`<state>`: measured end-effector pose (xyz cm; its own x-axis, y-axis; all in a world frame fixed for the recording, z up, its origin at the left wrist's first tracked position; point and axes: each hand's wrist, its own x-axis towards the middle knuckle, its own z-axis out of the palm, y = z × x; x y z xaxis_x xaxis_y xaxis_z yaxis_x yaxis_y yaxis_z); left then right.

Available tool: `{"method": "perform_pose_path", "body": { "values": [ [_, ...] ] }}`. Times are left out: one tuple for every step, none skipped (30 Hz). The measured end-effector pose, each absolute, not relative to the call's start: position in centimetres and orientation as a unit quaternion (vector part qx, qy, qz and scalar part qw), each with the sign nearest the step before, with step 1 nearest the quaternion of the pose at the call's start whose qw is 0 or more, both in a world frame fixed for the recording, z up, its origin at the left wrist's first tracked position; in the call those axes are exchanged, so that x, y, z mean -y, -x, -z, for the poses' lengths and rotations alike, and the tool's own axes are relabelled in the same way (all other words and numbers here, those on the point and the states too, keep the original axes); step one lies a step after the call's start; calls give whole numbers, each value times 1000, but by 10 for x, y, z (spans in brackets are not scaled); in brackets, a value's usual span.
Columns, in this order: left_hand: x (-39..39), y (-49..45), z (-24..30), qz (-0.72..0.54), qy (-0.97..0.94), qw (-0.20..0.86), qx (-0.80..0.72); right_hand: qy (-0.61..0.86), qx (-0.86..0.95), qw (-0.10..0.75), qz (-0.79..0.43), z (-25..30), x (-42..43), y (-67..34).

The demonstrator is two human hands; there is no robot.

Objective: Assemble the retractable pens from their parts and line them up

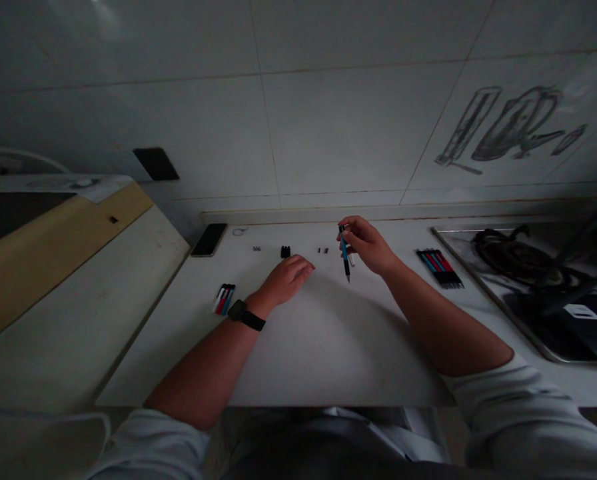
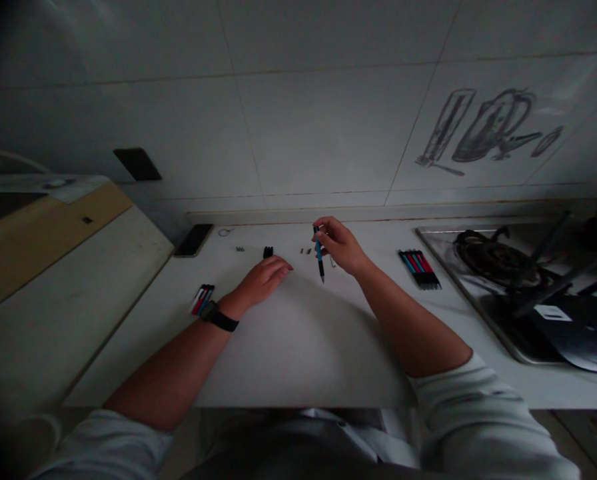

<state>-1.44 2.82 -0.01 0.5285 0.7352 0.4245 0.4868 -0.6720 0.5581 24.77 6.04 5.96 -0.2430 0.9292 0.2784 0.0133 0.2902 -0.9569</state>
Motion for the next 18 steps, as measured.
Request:
{"method": "perform_pose_path", "body": {
  "values": [
    [-28,14,0,-327,-855,187,-356,373,635,493,-465,-60,-61,-249],
    [-28,15,0,-326,-857,184,-355,375,633,494,-463,-60,-62,-250],
    [-28,15,0,-325,-858,182,-353,378,633,495,-461,-60,-62,-251],
    [-29,15,1,-324,-859,181,-352,379,632,496,-460,-60,-63,-253],
    [-29,15,1,-323,-860,179,-352,380,630,499,-458,-61,-64,-255],
    [-29,15,1,-321,-861,177,-352,379,628,505,-454,-62,-66,-257],
    [-29,15,1,-318,-863,176,-352,379,626,514,-449,-64,-68,-261],
    [-29,15,2,-316,-864,175,-351,378,623,524,-441,-66,-69,-264],
    [-29,15,2,-314,-865,174,-351,377,620,535,-434,-68,-71,-268],
    [-29,15,2,-313,-865,174,-350,377,616,545,-425,-72,-73,-273],
    [-29,15,2,-313,-866,174,-349,378,612,557,-416,-76,-74,-279],
    [-29,15,2,-314,-866,175,-348,378,608,569,-404,-81,-75,-285],
    [-29,15,2,-315,-866,175,-347,379,604,583,-389,-87,-75,-293],
    [-29,15,1,-317,-865,174,-347,379,601,598,-370,-94,-74,-300],
    [-29,15,1,-318,-865,174,-347,379,600,610,-352,-101,-72,-309],
    [-29,16,1,-317,-866,173,-347,381,595,624,-334,-108,-68,-318],
    [-29,16,1,-317,-866,172,-346,383,587,639,-316,-114,-64,-328],
    [-30,16,1,-315,-867,172,-346,386,579,652,-301,-119,-59,-338]
  ]
}}
